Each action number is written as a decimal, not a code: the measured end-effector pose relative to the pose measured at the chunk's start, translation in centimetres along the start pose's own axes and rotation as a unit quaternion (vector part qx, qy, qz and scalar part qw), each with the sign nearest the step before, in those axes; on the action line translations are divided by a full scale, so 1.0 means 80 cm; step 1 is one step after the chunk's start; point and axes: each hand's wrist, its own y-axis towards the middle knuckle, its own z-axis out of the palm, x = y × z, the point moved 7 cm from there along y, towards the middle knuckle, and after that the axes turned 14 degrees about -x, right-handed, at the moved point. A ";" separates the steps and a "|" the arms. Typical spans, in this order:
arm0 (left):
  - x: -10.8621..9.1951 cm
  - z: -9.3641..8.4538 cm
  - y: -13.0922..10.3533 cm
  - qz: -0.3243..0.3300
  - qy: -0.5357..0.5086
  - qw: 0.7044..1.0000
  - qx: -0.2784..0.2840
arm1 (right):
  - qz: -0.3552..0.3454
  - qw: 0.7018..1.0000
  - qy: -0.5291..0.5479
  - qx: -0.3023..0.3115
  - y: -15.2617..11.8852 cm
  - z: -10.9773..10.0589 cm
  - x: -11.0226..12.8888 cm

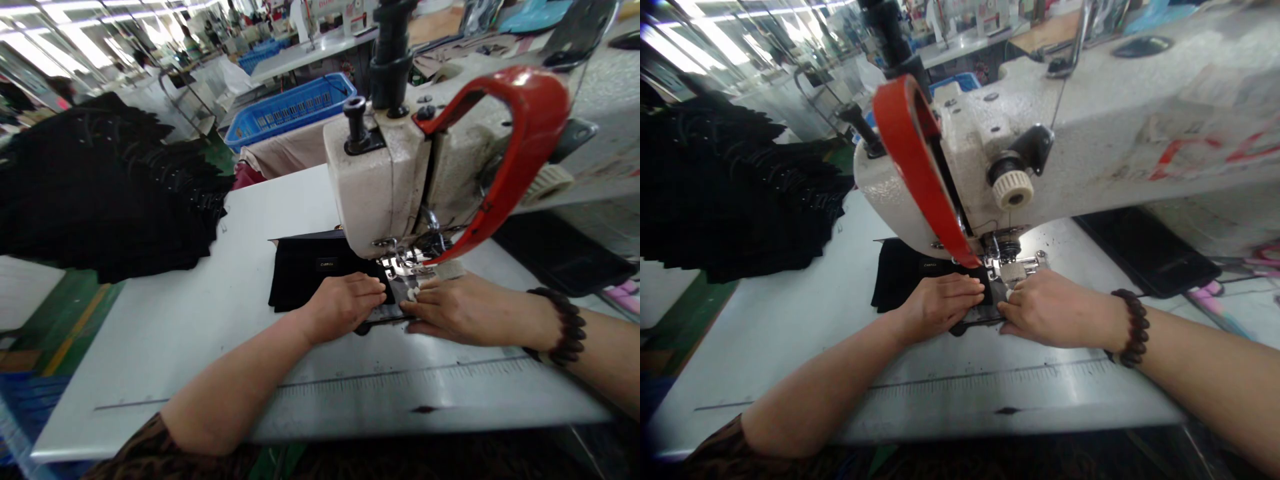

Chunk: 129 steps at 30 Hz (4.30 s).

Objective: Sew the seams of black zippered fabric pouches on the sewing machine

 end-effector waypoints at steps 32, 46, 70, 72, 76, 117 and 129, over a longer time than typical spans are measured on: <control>-0.002 0.005 -0.003 0.017 -0.013 0.999 0.031 | -0.113 0.982 -0.112 -0.106 0.015 -0.006 0.019; 0.000 0.008 -0.004 0.029 0.013 0.997 0.074 | -0.039 0.993 -0.101 -0.049 0.008 -0.002 0.011; 0.023 0.013 -0.001 0.002 0.036 0.997 0.065 | 0.067 0.979 -0.151 -0.116 0.017 -0.008 -0.006; 0.027 0.015 -0.001 -0.009 0.040 0.997 0.072 | 0.070 0.977 -0.165 -0.119 0.016 -0.007 -0.007; 0.032 0.013 0.003 -0.019 0.055 0.997 0.048 | 0.069 0.975 -0.178 -0.112 0.014 -0.003 -0.008; 0.031 -0.009 -0.003 -0.152 0.175 0.924 0.305 | 0.103 0.991 -0.083 -0.025 0.007 0.019 -0.025; 0.014 0.007 -0.001 -0.193 0.166 0.894 0.369 | 0.120 0.990 -0.068 0.004 0.003 0.021 -0.029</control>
